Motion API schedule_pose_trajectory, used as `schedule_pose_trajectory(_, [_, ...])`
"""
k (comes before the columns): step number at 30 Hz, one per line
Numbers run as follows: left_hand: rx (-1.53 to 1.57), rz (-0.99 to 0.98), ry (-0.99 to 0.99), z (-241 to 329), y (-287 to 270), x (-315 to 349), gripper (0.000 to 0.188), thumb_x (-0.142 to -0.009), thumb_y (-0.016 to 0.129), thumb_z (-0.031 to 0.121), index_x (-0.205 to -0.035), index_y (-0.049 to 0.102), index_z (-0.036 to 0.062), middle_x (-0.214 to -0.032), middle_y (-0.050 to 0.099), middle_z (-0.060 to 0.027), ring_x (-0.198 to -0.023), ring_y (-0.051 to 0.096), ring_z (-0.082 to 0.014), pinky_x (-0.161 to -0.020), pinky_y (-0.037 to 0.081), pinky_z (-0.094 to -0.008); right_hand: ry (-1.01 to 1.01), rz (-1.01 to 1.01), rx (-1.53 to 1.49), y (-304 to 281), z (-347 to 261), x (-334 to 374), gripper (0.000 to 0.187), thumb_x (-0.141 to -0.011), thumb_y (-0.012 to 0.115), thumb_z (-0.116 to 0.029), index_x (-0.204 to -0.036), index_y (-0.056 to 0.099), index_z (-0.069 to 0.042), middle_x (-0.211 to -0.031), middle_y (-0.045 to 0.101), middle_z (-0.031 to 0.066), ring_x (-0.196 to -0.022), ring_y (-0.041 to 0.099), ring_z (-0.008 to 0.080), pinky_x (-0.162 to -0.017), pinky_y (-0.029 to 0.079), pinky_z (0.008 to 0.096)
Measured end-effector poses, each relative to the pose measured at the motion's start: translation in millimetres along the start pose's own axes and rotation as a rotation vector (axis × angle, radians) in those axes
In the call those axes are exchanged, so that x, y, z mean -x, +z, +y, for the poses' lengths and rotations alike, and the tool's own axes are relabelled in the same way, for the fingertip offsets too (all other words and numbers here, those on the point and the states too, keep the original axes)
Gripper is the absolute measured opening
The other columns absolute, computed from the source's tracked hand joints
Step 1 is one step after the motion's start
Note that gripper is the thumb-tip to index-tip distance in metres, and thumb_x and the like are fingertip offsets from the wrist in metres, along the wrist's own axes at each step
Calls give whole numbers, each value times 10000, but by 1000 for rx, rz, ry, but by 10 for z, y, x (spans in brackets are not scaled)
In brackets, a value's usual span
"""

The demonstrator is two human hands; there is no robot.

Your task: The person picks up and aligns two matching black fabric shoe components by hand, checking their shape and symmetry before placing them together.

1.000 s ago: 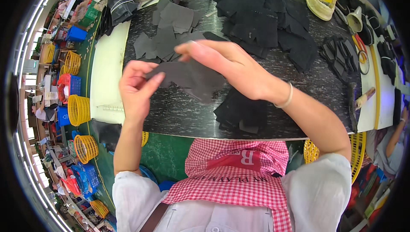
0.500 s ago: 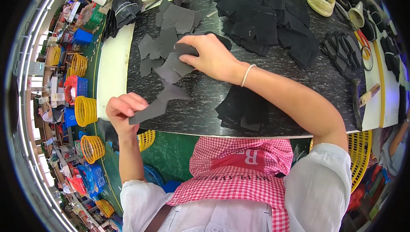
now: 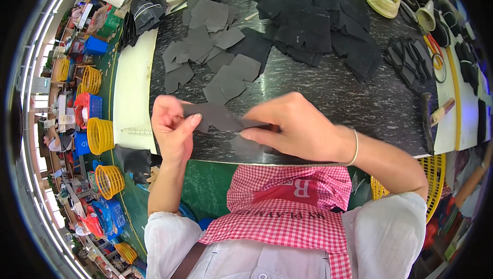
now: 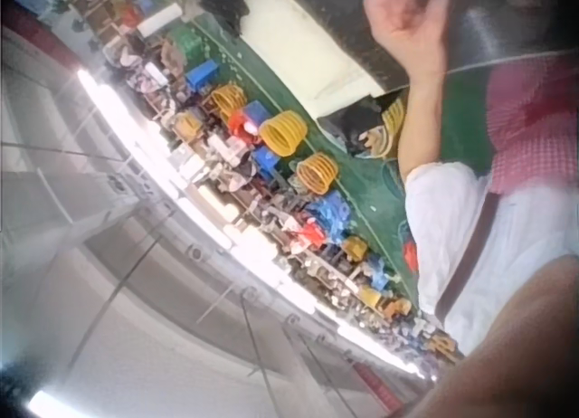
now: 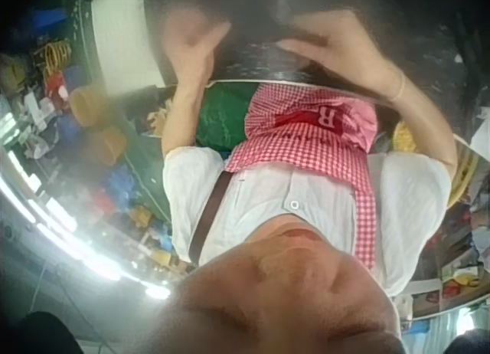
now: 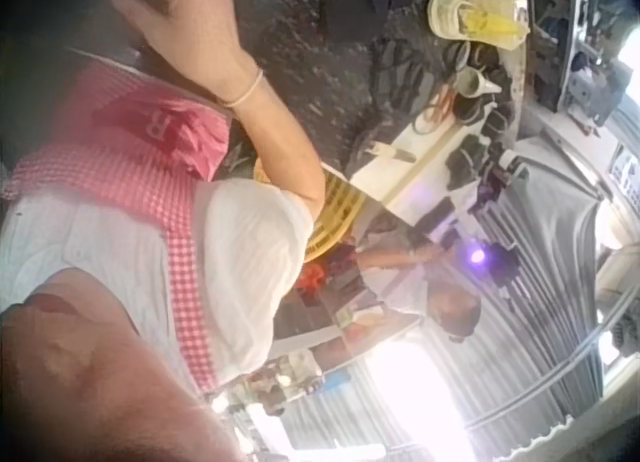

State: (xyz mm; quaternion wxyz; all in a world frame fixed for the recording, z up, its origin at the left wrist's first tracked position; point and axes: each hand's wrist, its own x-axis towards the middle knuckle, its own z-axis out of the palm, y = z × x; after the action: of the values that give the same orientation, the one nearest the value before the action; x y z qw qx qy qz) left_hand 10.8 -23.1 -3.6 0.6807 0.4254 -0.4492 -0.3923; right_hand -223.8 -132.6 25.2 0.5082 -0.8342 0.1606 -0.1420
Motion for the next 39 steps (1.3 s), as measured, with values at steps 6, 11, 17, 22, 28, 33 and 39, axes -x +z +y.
schedule_pose_trajectory(6, [-34, -441, -308, -26, 170, -149, 440, -780, 671, -109, -1207, 591, -43, -992, 643, -119, -906, 624, -149, -801, 508, -262, 254, 142, -511, 24, 188, 372, 258, -950, 588, -199, -998, 663, 42, -771, 648, 27, -708, 555, 60, -634, 467, 263])
schedule_pose_trajectory(11, [46, -538, -242, -13, 331, -93, 199, -799, 660, -64, -992, 692, -27, -984, 658, -153, -935, 634, -212, -779, 505, -301, 98, 325, -310, 4, 244, 382, 299, -959, 571, -232, -814, 618, 26, -766, 630, 17, -696, 554, 46, -598, 428, 207])
schedule_pose_trajectory(17, [26, -861, 243, 188, 304, -121, 116, -797, 683, 104, -888, 707, 37, -1108, 636, -238, -963, 631, -314, -771, 506, -370, 331, 708, -846, -188, 372, 377, 206, -956, 559, -184, -1024, 668, -23, -831, 658, 5, -678, 590, 48, -581, 470, 185])
schedule_pose_trajectory(22, [-170, -145, 340, 104, 426, 70, 70, -785, 554, 34, -776, 501, 79, -682, 508, -55, -591, 454, -169, -584, 393, -319, 53, 760, -519, -48, 376, 425, 213, -934, 584, -124, -1110, 666, -34, -872, 650, -10, -656, 542, 13, -551, 437, 156])
schedule_pose_trajectory(28, [-1219, -390, 1016, 66, 867, 128, 162, -674, 706, 215, -816, 704, 136, -784, 583, 3, -523, 380, -104, -563, 378, -261, 377, 518, -554, 29, 44, 535, 256, -920, 627, -127, -1148, 656, -14, -859, 647, -19, -640, 503, 2, -548, 412, 157])
schedule_pose_trajectory(33, [-941, -554, 903, -15, 811, 190, 284, -665, 663, 137, -933, 720, 64, -889, 665, -33, -534, 456, -106, -597, 439, -257, 11, 294, -222, 80, 139, 799, 456, -812, 732, -229, -1212, 621, -40, -1088, 588, 127, -976, 574, 186, -809, 472, 306])
schedule_pose_trajectory(39, [-755, -685, 813, -27, 722, 395, 279, -657, 669, 101, -931, 719, 71, -890, 677, -17, -528, 438, -83, -565, 459, -233, -160, 301, 180, 194, -116, 1003, 429, -670, 815, -330, -1019, 693, -113, -1044, 634, 82, -894, 597, 240, -788, 435, 358])
